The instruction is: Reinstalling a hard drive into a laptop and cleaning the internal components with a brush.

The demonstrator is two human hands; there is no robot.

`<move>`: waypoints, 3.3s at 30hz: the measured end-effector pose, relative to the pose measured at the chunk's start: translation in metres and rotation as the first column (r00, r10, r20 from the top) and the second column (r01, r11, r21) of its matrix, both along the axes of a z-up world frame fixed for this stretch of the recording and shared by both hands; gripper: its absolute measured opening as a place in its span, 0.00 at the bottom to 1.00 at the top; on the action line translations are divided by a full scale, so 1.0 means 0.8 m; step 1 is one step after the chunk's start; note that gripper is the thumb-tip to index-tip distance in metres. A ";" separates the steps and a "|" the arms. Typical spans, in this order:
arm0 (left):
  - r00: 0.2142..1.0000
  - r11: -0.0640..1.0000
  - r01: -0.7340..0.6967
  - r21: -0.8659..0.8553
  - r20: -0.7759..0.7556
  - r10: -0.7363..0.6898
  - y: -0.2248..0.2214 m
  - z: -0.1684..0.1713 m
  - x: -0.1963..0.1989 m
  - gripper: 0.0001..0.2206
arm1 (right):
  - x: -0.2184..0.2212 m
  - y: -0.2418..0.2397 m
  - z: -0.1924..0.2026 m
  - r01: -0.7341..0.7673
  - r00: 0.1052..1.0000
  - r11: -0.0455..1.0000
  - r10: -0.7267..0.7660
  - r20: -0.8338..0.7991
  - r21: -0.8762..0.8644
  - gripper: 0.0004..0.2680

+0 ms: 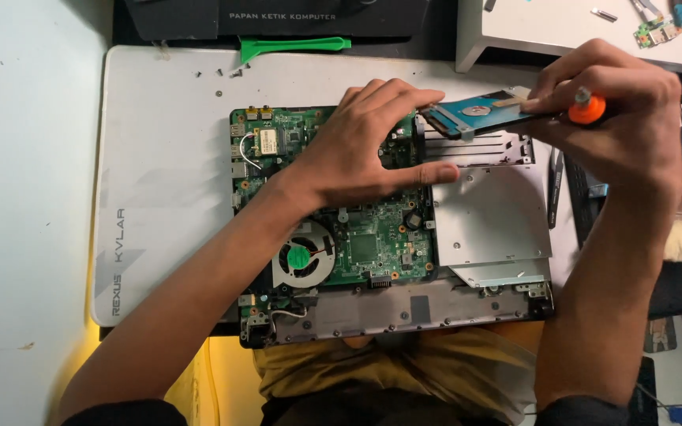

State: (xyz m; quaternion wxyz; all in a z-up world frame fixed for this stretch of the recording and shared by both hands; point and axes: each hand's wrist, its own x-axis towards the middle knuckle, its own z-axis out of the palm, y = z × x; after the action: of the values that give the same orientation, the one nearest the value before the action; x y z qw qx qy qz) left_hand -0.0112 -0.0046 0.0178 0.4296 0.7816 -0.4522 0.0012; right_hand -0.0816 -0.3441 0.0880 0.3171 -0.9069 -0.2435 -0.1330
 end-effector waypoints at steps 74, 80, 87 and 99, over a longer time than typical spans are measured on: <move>0.967 0.973 -0.075 0.218 0.253 0.018 0.005 -0.024 0.011 0.27 | 0.024 0.037 0.009 0.145 0.768 0.945 -0.294 -0.568 -0.294 0.36; 0.965 0.976 -0.063 0.207 0.261 0.007 0.005 -0.026 0.013 0.26 | 0.028 0.037 0.000 0.131 0.778 0.948 -0.279 -0.562 -0.290 0.33; 0.972 0.973 -0.066 0.222 0.237 0.012 0.003 -0.027 0.012 0.27 | 0.028 0.035 -0.010 0.171 0.830 0.948 -0.285 -0.478 -0.268 0.32; 0.964 0.963 -0.091 0.253 0.263 0.022 0.005 -0.026 0.008 0.30 | 0.012 0.052 0.002 0.331 0.827 0.863 -0.460 -0.322 -0.383 0.15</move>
State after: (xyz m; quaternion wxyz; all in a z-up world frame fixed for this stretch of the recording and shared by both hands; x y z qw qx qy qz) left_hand -0.0045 -0.0002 -0.0034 0.2592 0.8376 -0.4777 0.0551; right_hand -0.0718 -0.3023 0.0897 0.1786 -0.9834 0.0048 0.0330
